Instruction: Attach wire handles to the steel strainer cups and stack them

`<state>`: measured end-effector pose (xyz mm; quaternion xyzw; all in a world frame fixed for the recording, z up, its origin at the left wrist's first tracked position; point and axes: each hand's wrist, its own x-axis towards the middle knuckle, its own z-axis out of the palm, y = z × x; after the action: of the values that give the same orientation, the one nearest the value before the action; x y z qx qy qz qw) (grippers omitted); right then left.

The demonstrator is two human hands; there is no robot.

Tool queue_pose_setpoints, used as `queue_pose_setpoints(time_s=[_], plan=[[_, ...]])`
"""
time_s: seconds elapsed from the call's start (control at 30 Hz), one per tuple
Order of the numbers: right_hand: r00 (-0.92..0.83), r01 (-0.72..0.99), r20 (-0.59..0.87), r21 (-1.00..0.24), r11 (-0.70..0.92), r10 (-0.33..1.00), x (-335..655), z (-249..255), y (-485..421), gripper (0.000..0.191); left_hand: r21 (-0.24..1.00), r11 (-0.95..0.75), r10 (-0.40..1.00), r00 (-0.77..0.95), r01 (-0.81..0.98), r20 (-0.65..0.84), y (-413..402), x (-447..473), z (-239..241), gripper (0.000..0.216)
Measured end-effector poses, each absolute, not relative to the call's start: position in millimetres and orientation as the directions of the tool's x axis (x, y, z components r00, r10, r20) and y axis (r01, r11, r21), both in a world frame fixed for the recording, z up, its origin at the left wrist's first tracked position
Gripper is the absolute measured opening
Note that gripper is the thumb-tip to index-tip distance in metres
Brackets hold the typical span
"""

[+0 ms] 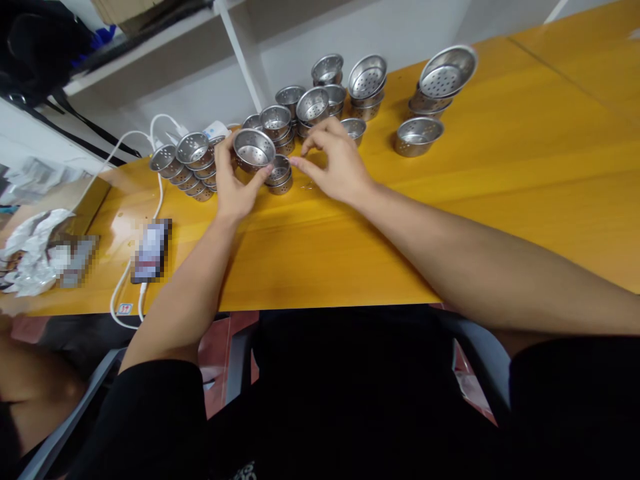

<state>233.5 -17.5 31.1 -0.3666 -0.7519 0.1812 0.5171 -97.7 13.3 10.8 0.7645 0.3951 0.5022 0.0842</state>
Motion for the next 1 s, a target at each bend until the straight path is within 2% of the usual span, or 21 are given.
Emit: queue_pose_setpoints(time_s=[0.13, 0.27, 0.37, 0.5, 0.63, 1.0], plan=[[-0.376, 0.553, 0.541, -0.52, 0.651, 0.752, 255, 6, 7, 0.045, 0.665, -0.626, 0.761, 0.134, 0.408, 0.635, 32, -104, -18, 0.12], [-0.449, 0.604, 0.466, -0.471, 0.643, 0.763, 257, -5, 12, 0.052, 0.693, -0.618, 0.781, 0.192, 0.371, 0.594, 38, -106, -27, 0.127], [-0.426, 0.567, 0.514, -0.489, 0.663, 0.744, 247, 8, -3, 0.059, 0.671, -0.642, 0.765, 0.251, 0.37, 0.594, 34, -105, -23, 0.12], [-0.481, 0.42, 0.584, -0.501, 0.757, 0.653, 230, 29, -27, 0.074, 0.652, -0.661, 0.751, 0.308, 0.372, 0.585, 31, -100, -21, 0.113], [-0.537, 0.345, 0.575, -0.517, 0.783, 0.617, 221, 34, -39, 0.074, 0.663, -0.665, 0.747, 0.332, 0.345, 0.576, 34, -98, -25, 0.116], [-0.512, 0.376, 0.561, -0.534, 0.757, 0.65, 223, 31, -37, 0.066, 0.651, -0.679, 0.729, 0.42, 0.341, 0.54, 41, -100, -33, 0.113]])
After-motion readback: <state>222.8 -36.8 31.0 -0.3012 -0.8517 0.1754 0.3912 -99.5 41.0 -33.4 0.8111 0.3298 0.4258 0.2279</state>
